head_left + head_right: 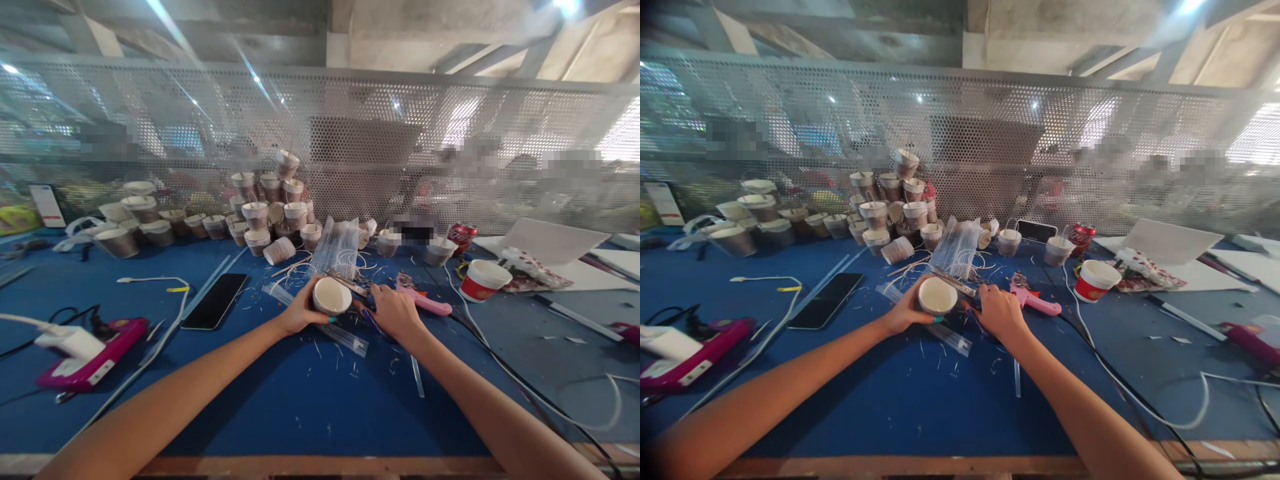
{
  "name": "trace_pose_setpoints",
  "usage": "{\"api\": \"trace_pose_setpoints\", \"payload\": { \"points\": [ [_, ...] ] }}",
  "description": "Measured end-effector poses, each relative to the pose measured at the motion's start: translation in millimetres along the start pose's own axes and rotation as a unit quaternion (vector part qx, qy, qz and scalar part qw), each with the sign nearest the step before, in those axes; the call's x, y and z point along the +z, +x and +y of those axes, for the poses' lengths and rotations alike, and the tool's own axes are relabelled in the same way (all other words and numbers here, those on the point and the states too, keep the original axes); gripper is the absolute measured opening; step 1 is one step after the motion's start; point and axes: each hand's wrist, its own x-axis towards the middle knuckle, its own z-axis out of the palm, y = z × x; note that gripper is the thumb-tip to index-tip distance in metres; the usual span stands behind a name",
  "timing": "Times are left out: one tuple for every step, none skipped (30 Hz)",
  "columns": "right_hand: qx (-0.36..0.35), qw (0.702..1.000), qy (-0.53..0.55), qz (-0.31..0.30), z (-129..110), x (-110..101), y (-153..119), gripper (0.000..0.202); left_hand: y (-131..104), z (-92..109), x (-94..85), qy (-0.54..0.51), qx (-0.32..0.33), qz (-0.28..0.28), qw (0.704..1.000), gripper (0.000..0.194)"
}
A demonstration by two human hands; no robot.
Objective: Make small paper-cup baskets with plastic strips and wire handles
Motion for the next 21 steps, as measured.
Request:
{"api": "trace_pose_setpoints", "payload": {
  "points": [
    [0.010,1.000,0.011,0.003,0,1,1,0.060,1,0,0.3,-0.012,-0.008,0.008,1.000,0.067],
    [0.024,0.999,0.023,0.004,1,1,1,0.059,1,0,0.4,-0.028,-0.018,0.019,0.999,0.067],
    [0.038,0.999,0.036,0.003,2,2,2,0.057,2,0,0.1,-0.048,-0.030,0.031,0.998,0.066],
    [0.051,0.998,0.049,0.001,4,3,3,0.056,3,0,-0.6,-0.070,-0.042,0.043,0.996,0.064],
    [0.060,0.996,0.061,0.002,5,3,3,0.055,4,-1,-1.9,-0.097,-0.055,0.052,0.992,0.060],
    [0.065,0.995,0.070,0.006,7,3,4,0.054,5,-1,-3.6,-0.127,-0.070,0.053,0.988,0.056],
    [0.069,0.995,0.077,0.013,8,4,4,0.054,6,-1,-5.6,-0.157,-0.084,0.045,0.983,0.051],
    [0.071,0.994,0.081,0.022,9,4,4,0.053,6,-1,-7.8,-0.186,-0.098,0.030,0.977,0.045],
    [0.072,0.994,0.083,0.029,10,4,4,0.053,7,-1,-10.0,-0.211,-0.110,0.010,0.971,0.041],
    [0.074,0.993,0.084,0.034,10,4,4,0.053,7,-2,-12.1,-0.231,-0.119,-0.012,0.966,0.038],
    [0.073,0.993,0.084,0.036,10,5,4,0.053,7,-2,-13.9,-0.245,-0.126,-0.031,0.961,0.037],
    [0.072,0.993,0.085,0.036,10,5,3,0.052,7,-2,-15.4,-0.256,-0.132,-0.044,0.957,0.038],
    [0.071,0.993,0.085,0.035,9,6,3,0.052,6,-3,-16.6,-0.265,-0.137,-0.050,0.953,0.039],
    [0.071,0.993,0.085,0.034,8,7,3,0.052,6,-4,-17.3,-0.275,-0.142,-0.051,0.950,0.040],
    [0.071,0.993,0.086,0.032,8,7,3,0.052,6,-4,-17.8,-0.285,-0.148,-0.049,0.946,0.041],
    [0.072,0.993,0.086,0.028,7,7,3,0.051,6,-5,-17.9,-0.296,-0.152,-0.047,0.942,0.042],
    [0.073,0.993,0.086,0.024,6,6,2,0.051,6,-5,-17.9,-0.307,-0.155,-0.049,0.938,0.042],
    [0.075,0.993,0.086,0.020,6,6,2,0.051,6,-5,-17.9,-0.318,-0.157,-0.055,0.933,0.043],
    [0.076,0.993,0.086,0.017,6,5,2,0.051,6,-5,-17.9,-0.327,-0.158,-0.065,0.929,0.043],
    [0.077,0.993,0.087,0.015,6,4,2,0.051,6,-4,-18.0,-0.334,-0.159,-0.074,0.926,0.044],
    [0.078,0.993,0.089,0.015,6,3,2,0.051,6,-5,-18.3,-0.337,-0.160,-0.081,0.924,0.045]
  ]
}}
